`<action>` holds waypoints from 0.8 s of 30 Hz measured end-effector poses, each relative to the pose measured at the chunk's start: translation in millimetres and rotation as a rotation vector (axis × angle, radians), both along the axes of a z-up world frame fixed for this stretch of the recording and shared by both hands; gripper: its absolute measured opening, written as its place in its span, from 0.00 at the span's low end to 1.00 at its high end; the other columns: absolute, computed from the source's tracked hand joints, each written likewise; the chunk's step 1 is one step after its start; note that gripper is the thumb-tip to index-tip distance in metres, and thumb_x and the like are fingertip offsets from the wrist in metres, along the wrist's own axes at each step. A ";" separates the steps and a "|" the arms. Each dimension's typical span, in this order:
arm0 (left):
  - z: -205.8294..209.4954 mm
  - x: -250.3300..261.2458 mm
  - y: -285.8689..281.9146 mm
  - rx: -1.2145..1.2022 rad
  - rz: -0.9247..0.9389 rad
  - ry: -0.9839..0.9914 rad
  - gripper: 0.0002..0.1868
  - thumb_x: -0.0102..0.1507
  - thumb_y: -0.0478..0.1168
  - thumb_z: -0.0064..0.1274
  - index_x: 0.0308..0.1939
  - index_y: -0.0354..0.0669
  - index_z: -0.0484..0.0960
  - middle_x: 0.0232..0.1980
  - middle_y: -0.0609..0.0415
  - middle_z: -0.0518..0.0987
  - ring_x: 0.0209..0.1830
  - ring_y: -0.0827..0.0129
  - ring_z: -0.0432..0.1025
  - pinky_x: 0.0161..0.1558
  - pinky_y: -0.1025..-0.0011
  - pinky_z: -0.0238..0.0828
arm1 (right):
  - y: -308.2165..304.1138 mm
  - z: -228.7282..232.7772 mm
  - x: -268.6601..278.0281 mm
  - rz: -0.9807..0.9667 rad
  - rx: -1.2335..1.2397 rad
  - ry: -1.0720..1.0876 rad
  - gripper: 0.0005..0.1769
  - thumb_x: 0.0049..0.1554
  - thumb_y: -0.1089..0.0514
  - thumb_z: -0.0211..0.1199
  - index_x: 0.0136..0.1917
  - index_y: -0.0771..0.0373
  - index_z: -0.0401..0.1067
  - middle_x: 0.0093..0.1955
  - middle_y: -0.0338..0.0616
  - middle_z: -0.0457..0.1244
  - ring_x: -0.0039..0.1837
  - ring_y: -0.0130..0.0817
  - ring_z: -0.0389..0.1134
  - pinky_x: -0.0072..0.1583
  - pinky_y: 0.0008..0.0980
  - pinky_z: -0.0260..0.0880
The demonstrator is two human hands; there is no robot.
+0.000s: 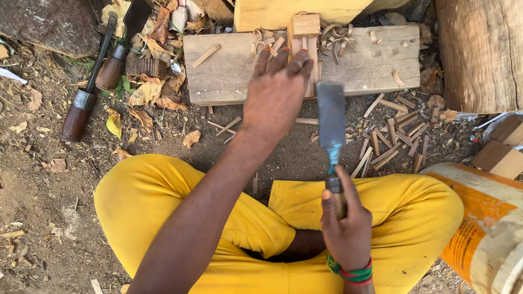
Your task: The person carves a small wooden piece using a chisel while sitting on the ground, creating thin wood shavings.
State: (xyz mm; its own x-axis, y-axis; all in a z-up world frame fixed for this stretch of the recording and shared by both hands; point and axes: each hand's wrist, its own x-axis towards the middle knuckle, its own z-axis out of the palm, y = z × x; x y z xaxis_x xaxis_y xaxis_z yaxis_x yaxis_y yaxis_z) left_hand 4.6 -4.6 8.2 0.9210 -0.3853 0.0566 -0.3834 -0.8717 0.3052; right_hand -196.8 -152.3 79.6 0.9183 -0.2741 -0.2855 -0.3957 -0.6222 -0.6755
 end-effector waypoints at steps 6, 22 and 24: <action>-2.4 3.0 5.7 -0.051 -0.024 -0.015 0.31 0.55 0.24 0.59 0.63 0.46 0.79 0.68 0.55 0.75 0.69 0.56 0.68 0.72 0.40 0.53 | 5.2 4.5 -1.7 0.120 -0.140 -0.056 0.25 0.61 0.57 0.62 0.70 0.64 0.68 0.25 0.47 0.54 0.25 0.32 0.53 0.32 0.35 0.59; 14.9 -5.1 1.3 -0.087 0.008 -0.067 0.26 0.54 0.30 0.58 0.58 0.39 0.81 0.62 0.44 0.79 0.64 0.51 0.72 0.72 0.43 0.54 | 21.4 11.0 24.8 0.201 -0.157 -0.038 0.26 0.60 0.62 0.60 0.72 0.64 0.67 0.25 0.52 0.57 0.25 0.43 0.60 0.32 0.37 0.62; 24.1 -29.0 -5.7 0.061 -0.039 -0.132 0.22 0.60 0.35 0.56 0.58 0.33 0.81 0.61 0.34 0.79 0.62 0.48 0.73 0.74 0.50 0.56 | 21.2 10.7 36.5 0.233 -0.160 -0.101 0.26 0.60 0.63 0.60 0.71 0.65 0.67 0.28 0.53 0.60 0.28 0.45 0.64 0.32 0.38 0.63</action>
